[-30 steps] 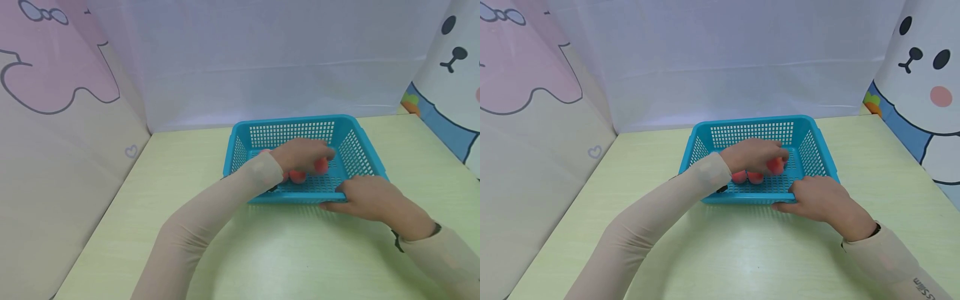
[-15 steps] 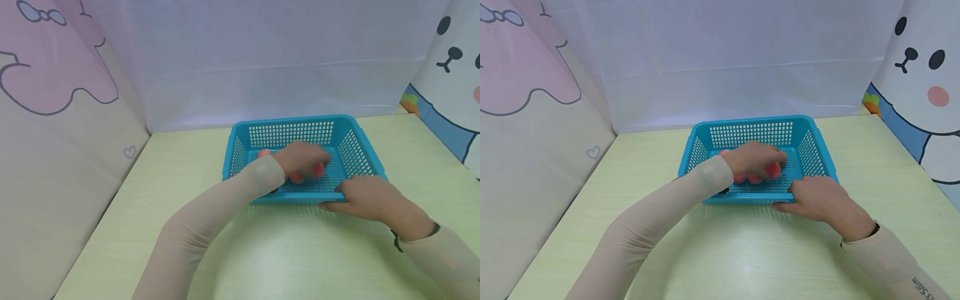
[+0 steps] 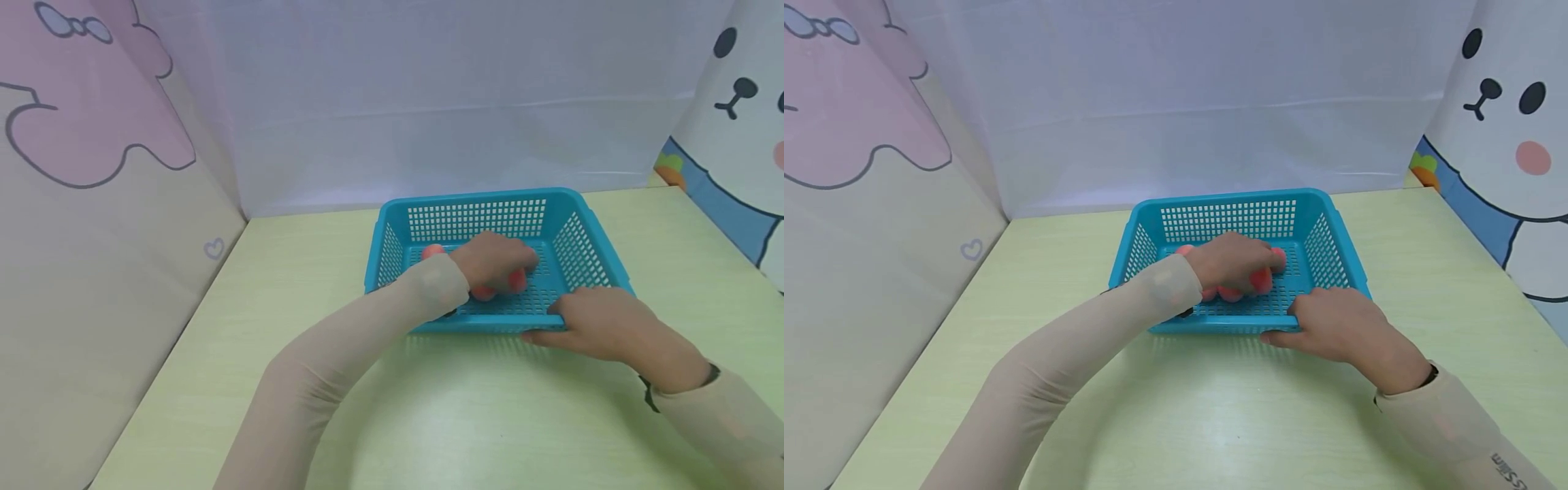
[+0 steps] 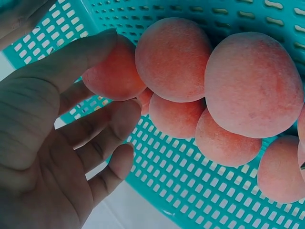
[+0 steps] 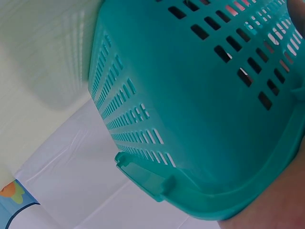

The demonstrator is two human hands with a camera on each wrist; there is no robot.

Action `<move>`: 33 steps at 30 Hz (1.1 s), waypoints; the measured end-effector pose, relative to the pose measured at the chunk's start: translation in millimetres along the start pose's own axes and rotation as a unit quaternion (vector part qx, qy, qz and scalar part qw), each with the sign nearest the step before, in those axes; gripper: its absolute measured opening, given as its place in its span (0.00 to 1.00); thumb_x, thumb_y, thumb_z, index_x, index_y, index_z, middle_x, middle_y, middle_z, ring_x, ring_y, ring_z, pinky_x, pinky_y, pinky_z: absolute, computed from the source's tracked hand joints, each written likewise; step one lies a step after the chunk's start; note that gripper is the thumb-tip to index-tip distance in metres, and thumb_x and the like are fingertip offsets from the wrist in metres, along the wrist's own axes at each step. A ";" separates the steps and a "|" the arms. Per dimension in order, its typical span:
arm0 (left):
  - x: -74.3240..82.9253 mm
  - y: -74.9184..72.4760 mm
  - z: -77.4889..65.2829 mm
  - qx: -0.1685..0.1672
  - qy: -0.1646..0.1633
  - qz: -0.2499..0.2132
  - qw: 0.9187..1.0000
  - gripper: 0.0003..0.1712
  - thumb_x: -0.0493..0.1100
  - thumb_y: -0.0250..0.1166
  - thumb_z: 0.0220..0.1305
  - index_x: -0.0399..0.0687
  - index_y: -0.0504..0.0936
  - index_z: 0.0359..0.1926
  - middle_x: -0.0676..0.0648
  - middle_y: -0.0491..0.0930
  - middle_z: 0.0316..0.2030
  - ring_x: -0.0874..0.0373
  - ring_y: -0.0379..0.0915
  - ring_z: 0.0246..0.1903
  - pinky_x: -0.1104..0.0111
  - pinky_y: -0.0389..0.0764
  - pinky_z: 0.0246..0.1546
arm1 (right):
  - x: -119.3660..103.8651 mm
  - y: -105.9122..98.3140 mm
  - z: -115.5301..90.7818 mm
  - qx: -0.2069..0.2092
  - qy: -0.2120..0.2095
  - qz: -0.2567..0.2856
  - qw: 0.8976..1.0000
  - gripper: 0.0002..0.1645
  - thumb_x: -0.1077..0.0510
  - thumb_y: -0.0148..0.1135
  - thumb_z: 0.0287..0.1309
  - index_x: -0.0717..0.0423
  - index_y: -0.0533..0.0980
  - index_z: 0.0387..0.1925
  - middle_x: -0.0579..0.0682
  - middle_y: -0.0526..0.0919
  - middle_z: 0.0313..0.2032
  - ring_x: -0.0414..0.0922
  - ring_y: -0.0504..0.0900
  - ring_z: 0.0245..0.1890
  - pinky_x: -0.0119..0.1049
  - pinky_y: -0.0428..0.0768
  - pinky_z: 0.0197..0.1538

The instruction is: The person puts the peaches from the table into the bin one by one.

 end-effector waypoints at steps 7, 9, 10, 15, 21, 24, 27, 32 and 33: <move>1.0 2.8 3.6 -0.017 -0.012 0.024 0.999 0.06 0.41 0.60 0.62 0.60 0.74 0.34 0.58 0.74 0.33 0.61 0.69 0.32 0.72 0.69 0.31 | 0.1 0.5 0.5 -0.001 -0.001 0.003 1.000 0.35 0.19 0.46 0.51 0.42 0.66 0.13 0.40 0.60 0.11 0.38 0.62 0.14 0.33 0.55 0.18; 1.4 2.4 4.0 -0.011 -0.008 0.041 0.999 0.05 0.42 0.61 0.61 0.59 0.74 0.32 0.57 0.73 0.30 0.61 0.68 0.30 0.72 0.68 0.29 | 0.0 0.5 1.1 -0.001 -0.002 0.004 1.000 0.35 0.19 0.46 0.51 0.42 0.66 0.13 0.40 0.61 0.11 0.38 0.63 0.14 0.33 0.56 0.18; 1.6 2.3 4.3 -0.009 -0.005 0.050 0.999 0.05 0.42 0.61 0.61 0.58 0.74 0.31 0.57 0.72 0.29 0.61 0.67 0.29 0.71 0.67 0.29 | 0.0 0.5 1.3 -0.001 -0.002 0.004 1.000 0.35 0.19 0.46 0.51 0.42 0.66 0.13 0.40 0.61 0.11 0.38 0.63 0.14 0.33 0.57 0.18; 1.1 2.5 3.8 -0.008 -0.003 0.061 0.998 0.06 0.44 0.63 0.61 0.58 0.74 0.30 0.56 0.72 0.27 0.62 0.67 0.29 0.71 0.67 0.28 | -0.5 0.9 2.7 0.001 -0.002 0.005 1.000 0.36 0.19 0.46 0.51 0.42 0.66 0.13 0.40 0.61 0.11 0.38 0.63 0.14 0.33 0.58 0.18; -0.3 2.4 2.0 -0.019 -0.015 0.037 0.999 0.04 0.44 0.62 0.61 0.58 0.75 0.30 0.56 0.74 0.29 0.61 0.70 0.30 0.71 0.69 0.29 | -0.9 1.6 3.4 0.002 -0.004 0.003 1.000 0.35 0.20 0.48 0.52 0.42 0.66 0.13 0.40 0.61 0.11 0.37 0.63 0.14 0.33 0.58 0.18; 0.1 1.3 1.4 -0.022 -0.016 0.029 0.999 0.04 0.42 0.60 0.60 0.58 0.76 0.30 0.57 0.75 0.29 0.61 0.69 0.30 0.71 0.69 0.29 | -0.3 2.0 3.4 0.002 -0.003 0.004 1.000 0.35 0.20 0.48 0.51 0.42 0.66 0.13 0.40 0.61 0.11 0.37 0.63 0.14 0.33 0.57 0.18; 1.2 -3.3 0.1 -0.017 -0.012 0.040 0.999 0.04 0.41 0.60 0.59 0.58 0.75 0.31 0.57 0.72 0.29 0.62 0.66 0.29 0.72 0.66 0.30 | 0.7 2.5 3.4 0.001 -0.003 0.005 1.000 0.35 0.19 0.46 0.51 0.42 0.66 0.13 0.39 0.60 0.11 0.37 0.62 0.14 0.33 0.56 0.18; 0.8 -18.1 -6.9 -0.004 -0.018 0.021 1.000 0.04 0.46 0.60 0.64 0.60 0.74 0.39 0.60 0.73 0.35 0.65 0.67 0.34 0.73 0.70 0.36 | 1.5 4.2 2.6 -0.001 -0.003 0.006 1.000 0.36 0.19 0.46 0.51 0.42 0.65 0.12 0.39 0.60 0.10 0.37 0.62 0.13 0.32 0.55 0.17; -0.5 -20.9 -8.9 0.000 -0.023 0.011 1.000 0.04 0.47 0.59 0.64 0.61 0.74 0.40 0.61 0.74 0.36 0.66 0.68 0.36 0.73 0.71 0.38 | 1.6 4.5 2.5 -0.001 -0.002 0.006 1.000 0.35 0.19 0.47 0.51 0.42 0.65 0.12 0.39 0.60 0.10 0.37 0.62 0.13 0.32 0.54 0.17</move>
Point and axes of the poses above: each hand's wrist, its own z-axis towards the middle knuckle, its own y-axis out of the palm, x = y × z, the point moved 6 cm from there along z, towards the middle knuckle
